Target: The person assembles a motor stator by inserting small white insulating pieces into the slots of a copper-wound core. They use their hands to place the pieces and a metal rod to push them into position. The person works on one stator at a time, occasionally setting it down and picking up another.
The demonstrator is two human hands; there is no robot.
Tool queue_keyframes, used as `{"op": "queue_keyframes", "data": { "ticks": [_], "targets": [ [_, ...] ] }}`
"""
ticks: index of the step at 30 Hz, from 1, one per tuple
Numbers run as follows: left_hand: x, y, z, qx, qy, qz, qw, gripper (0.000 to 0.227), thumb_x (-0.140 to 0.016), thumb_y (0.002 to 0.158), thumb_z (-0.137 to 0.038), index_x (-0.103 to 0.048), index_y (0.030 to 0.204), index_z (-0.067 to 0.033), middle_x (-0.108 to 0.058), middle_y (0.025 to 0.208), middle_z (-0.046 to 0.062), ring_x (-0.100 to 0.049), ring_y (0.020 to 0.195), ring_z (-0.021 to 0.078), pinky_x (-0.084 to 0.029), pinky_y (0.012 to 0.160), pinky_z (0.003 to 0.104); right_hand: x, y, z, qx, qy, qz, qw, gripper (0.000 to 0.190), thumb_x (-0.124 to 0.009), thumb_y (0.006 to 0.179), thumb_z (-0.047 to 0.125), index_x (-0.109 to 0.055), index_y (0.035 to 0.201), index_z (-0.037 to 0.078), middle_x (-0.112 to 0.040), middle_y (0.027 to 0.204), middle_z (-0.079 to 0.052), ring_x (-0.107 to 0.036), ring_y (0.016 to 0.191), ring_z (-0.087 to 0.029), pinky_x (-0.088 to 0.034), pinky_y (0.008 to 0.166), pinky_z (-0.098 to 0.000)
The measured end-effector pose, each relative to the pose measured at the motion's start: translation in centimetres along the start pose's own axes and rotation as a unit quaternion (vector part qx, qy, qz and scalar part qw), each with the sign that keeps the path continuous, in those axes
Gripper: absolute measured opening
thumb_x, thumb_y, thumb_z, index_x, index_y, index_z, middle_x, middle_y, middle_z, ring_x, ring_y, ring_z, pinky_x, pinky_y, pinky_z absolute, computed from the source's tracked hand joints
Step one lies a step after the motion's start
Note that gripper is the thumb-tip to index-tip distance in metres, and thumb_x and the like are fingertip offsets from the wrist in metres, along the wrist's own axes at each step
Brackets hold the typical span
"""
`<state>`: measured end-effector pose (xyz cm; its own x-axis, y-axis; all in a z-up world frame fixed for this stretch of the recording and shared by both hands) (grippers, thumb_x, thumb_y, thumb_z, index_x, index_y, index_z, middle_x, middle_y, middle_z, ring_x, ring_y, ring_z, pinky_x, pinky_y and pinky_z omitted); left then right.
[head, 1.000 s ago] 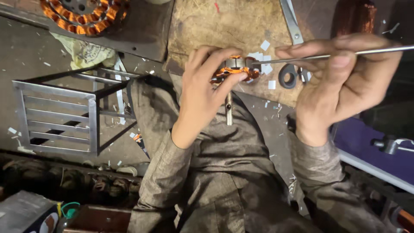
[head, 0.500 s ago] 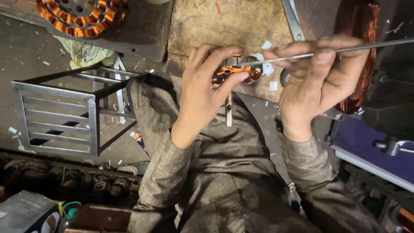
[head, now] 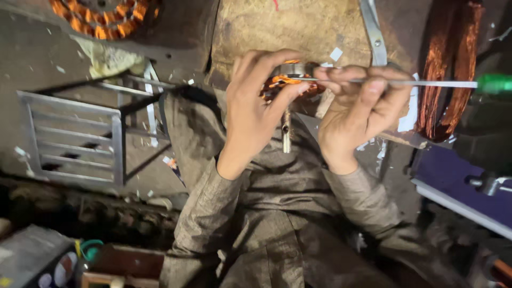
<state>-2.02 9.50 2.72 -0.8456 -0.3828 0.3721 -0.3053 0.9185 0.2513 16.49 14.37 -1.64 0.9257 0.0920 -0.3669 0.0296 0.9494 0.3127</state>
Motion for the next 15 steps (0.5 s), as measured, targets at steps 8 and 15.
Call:
{"op": "queue_keyframes", "data": {
  "ticks": [8, 15],
  "targets": [
    [1.1, 2.6, 4.6, -0.035, -0.013, -0.045, 0.998, 0.043, -0.088, 0.094, -0.021, -0.065, 0.126, -0.0029, -0.071, 0.119, 0.012, -0.072, 0.111, 0.0262, -0.056, 0.098, 0.033, 9.0, 6.5, 2.3, 0.004, -0.317, -0.031, 0.948, 0.019, -0.062, 0.116, 0.015, -0.065, 0.125, -0.001, -0.063, 0.086, -0.011, -0.059, 0.062, -0.020, -0.049, 0.056, -0.0331],
    [0.1, 4.7, 9.9, 0.035, 0.003, -0.023, 0.999, 0.042, -0.088, 0.094, -0.025, -0.068, 0.122, -0.0011, -0.075, 0.112, 0.013, -0.077, 0.104, 0.0233, -0.059, 0.097, 0.033, 7.5, 4.9, 1.3, 0.130, -0.663, 0.122, 0.727, 0.027, -0.082, 0.095, 0.010, -0.071, 0.118, 0.001, -0.067, 0.108, -0.018, -0.058, 0.103, -0.033, -0.048, 0.087, -0.0477]
  ]
}}
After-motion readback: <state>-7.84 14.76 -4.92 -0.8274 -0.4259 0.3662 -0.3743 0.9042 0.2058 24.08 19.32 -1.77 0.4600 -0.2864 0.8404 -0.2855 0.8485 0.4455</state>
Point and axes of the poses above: each hand's wrist, its own y-axis towards the middle knuckle, its own x-axis out of the back of the hand, z = x × y, the point moved 10 cm from there along y, towards the middle knuckle
